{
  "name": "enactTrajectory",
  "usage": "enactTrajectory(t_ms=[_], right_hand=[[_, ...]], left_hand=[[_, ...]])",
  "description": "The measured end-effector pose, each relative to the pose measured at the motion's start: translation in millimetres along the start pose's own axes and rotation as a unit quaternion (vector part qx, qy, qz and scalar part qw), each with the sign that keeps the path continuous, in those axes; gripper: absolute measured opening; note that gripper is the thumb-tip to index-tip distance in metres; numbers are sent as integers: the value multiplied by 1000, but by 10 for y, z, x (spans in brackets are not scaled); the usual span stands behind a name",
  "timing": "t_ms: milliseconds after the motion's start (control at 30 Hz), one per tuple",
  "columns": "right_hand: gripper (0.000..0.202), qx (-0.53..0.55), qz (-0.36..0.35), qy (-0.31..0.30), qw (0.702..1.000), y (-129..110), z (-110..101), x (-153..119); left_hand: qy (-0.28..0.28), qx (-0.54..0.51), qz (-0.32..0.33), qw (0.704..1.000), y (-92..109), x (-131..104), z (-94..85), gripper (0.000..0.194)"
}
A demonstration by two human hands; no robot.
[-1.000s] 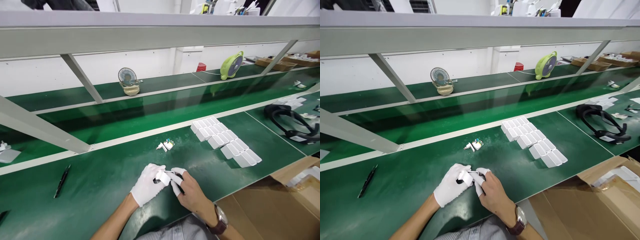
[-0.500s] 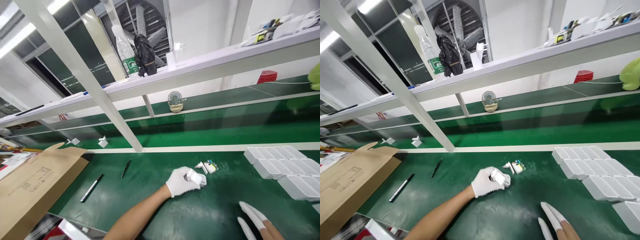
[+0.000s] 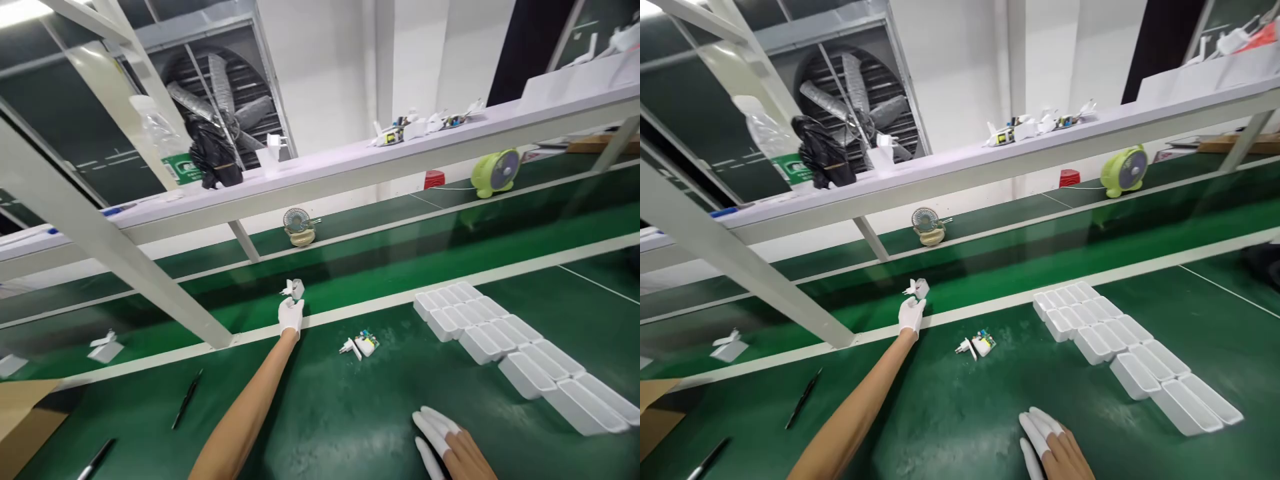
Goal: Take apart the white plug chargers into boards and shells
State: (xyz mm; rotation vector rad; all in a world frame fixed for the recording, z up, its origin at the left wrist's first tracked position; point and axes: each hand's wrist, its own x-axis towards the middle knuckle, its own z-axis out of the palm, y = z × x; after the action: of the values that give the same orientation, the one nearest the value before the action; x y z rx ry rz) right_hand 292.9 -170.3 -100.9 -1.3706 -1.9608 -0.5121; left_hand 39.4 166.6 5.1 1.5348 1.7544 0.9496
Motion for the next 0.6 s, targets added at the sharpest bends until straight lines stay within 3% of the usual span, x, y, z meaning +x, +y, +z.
enactTrajectory(t_ms=[67,167,300,467,600], right_hand=[[37,18,53,1,998,-64,-93,129],[41,57,105,-9,993,-141,-186,273],[43,89,148,-39,984,-177,-222,339],[44,108,184,-42,976,-176,-220,355],[44,122,197,-48,972,-164,-212,368]], left_hand=[[-48,-12,30,998,-24,-230,128,37],[-179,-13,90,980,20,-610,319,37],[-307,15,152,939,254,-939,542,40],[-369,56,228,899,739,-1024,791,28],[-395,88,379,832,1100,-1210,1069,23]])
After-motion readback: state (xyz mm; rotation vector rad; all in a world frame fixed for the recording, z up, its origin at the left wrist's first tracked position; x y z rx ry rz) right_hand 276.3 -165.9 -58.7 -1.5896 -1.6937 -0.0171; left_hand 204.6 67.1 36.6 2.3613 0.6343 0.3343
